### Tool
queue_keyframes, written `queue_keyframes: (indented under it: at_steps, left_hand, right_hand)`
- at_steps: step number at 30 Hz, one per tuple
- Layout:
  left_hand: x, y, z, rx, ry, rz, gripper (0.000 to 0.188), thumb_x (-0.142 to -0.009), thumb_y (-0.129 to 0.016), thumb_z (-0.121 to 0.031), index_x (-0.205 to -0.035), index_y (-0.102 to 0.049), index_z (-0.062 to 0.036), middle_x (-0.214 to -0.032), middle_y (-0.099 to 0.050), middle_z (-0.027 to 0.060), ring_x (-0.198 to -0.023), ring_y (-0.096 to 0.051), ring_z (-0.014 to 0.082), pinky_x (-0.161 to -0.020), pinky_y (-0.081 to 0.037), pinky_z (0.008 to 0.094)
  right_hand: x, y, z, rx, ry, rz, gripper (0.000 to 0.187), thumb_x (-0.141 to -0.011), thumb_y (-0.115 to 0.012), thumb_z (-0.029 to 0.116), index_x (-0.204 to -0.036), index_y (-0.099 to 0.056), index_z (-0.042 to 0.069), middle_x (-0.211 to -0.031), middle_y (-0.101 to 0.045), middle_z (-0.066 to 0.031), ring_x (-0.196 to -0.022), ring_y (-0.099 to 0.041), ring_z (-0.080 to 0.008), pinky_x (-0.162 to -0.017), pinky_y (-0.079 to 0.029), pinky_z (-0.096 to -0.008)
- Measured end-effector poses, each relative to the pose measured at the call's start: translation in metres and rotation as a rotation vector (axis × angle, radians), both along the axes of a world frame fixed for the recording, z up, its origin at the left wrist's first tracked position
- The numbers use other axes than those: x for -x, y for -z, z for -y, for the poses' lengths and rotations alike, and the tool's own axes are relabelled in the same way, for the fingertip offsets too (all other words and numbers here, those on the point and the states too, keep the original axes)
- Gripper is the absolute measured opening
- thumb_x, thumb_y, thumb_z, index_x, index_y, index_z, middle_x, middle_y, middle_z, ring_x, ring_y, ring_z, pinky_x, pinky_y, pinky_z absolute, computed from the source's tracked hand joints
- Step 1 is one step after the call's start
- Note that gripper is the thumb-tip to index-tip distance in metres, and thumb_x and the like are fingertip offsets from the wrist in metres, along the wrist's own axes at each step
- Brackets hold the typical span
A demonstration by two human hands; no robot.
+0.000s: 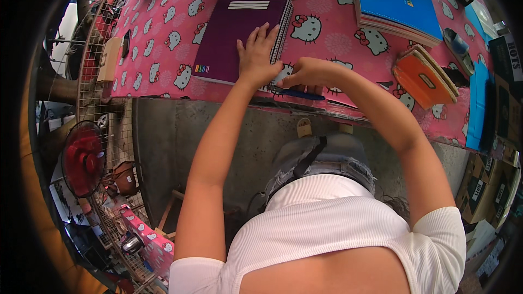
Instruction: The person tapes the spines of several spiral-bound notebooks using a tape dispenser and blue tape, and then uses a pair of snips to trim the ends of the tape.
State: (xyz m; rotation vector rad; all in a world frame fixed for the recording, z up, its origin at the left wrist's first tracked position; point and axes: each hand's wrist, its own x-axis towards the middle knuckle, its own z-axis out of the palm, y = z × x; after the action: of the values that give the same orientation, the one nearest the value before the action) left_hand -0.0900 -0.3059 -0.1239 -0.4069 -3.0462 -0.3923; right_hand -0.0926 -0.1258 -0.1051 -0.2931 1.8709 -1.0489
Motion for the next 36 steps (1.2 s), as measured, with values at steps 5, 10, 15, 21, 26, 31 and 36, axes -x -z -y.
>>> queue_keyframes:
  at_steps: [5, 10, 15, 21, 26, 31, 36]
  left_hand:
    - [-0.003, -0.007, -0.006, 0.088, -0.034, 0.074, 0.096, -0.069, -0.073, -0.021, -0.150, -0.020, -0.0266, -0.155, -0.020, 0.0050, -0.143, -0.016, 0.0267, -0.111, -0.011, 0.0632]
    - [-0.002, -0.007, -0.006, 0.077, -0.031, 0.082, 0.098, -0.068, -0.073, -0.022, -0.150, -0.020, -0.0272, -0.155, -0.019, 0.0048, -0.143, -0.016, 0.0264, -0.112, -0.010, 0.0630]
    - [0.000, -0.007, -0.007, 0.072, -0.020, 0.071, 0.097, -0.068, -0.073, -0.022, -0.150, -0.021, -0.0274, -0.155, -0.020, 0.0044, -0.143, -0.017, 0.0262, -0.112, -0.010, 0.0629]
    - [-0.001, -0.009, -0.009, 0.149, -0.038, 0.093, 0.103, -0.066, -0.075, -0.024, -0.151, -0.016, -0.0278, -0.156, -0.017, 0.0040, -0.143, -0.015, 0.0264, -0.109, -0.011, 0.0676]
    - [-0.003, -0.013, -0.012, 0.209, -0.051, 0.132, 0.106, -0.066, -0.076, -0.024, -0.151, -0.012, -0.0299, -0.157, -0.013, 0.0040, -0.144, -0.013, 0.0277, -0.107, -0.012, 0.0707]
    - [-0.002, -0.012, -0.012, 0.212, -0.040, 0.130, 0.107, -0.066, -0.077, -0.023, -0.151, -0.012, -0.0316, -0.158, -0.011, 0.0038, -0.144, -0.013, 0.0283, -0.107, -0.012, 0.0709]
    - [-0.001, -0.010, -0.012, 0.217, -0.048, 0.120, 0.106, -0.067, -0.076, -0.022, -0.151, -0.012, -0.0319, -0.158, -0.011, 0.0036, -0.144, -0.014, 0.0284, -0.107, -0.012, 0.0709]
  right_hand:
    - [-0.027, 0.017, -0.004, -0.030, -0.187, -0.805, 0.043, -0.079, -0.072, 0.041, -0.094, -0.063, 0.002, -0.086, -0.064, -0.0145, -0.077, -0.063, -0.0288, -0.069, -0.048, -0.0414]
    - [-0.034, 0.037, -0.014, 0.025, -0.182, -1.174, 0.048, -0.074, -0.075, 0.039, -0.107, -0.057, 0.008, -0.099, -0.059, -0.0096, -0.099, -0.056, -0.0305, -0.090, -0.040, -0.0438]
    - [-0.030, 0.041, -0.009, 0.020, -0.223, -1.274, 0.047, -0.071, -0.075, 0.041, -0.098, -0.063, 0.005, -0.094, -0.064, -0.0118, -0.092, -0.062, -0.0312, -0.082, -0.047, -0.0469]
    - [-0.001, -0.002, 0.002, -0.119, -0.117, -0.249, 0.040, -0.072, -0.074, 0.039, -0.075, -0.066, 0.000, -0.066, -0.065, -0.0161, -0.060, -0.064, -0.0306, -0.056, -0.051, -0.0399]
    - [-0.010, 0.001, 0.005, -0.153, -0.188, -0.442, 0.042, -0.070, -0.074, 0.043, -0.081, -0.069, 0.003, -0.077, -0.068, -0.0160, -0.074, -0.067, -0.0330, -0.067, -0.053, -0.0435]
    - [-0.028, 0.019, -0.008, -0.109, -0.270, -1.103, 0.047, -0.070, -0.077, 0.042, -0.100, -0.066, 0.008, -0.089, -0.066, -0.0114, -0.086, -0.065, -0.0301, -0.077, -0.049, -0.0457]
    - [-0.029, 0.039, -0.005, -0.081, -0.323, -1.466, 0.049, -0.071, -0.076, 0.038, -0.110, -0.061, 0.011, -0.098, -0.063, -0.0070, -0.096, -0.062, -0.0277, -0.080, -0.047, -0.0448]
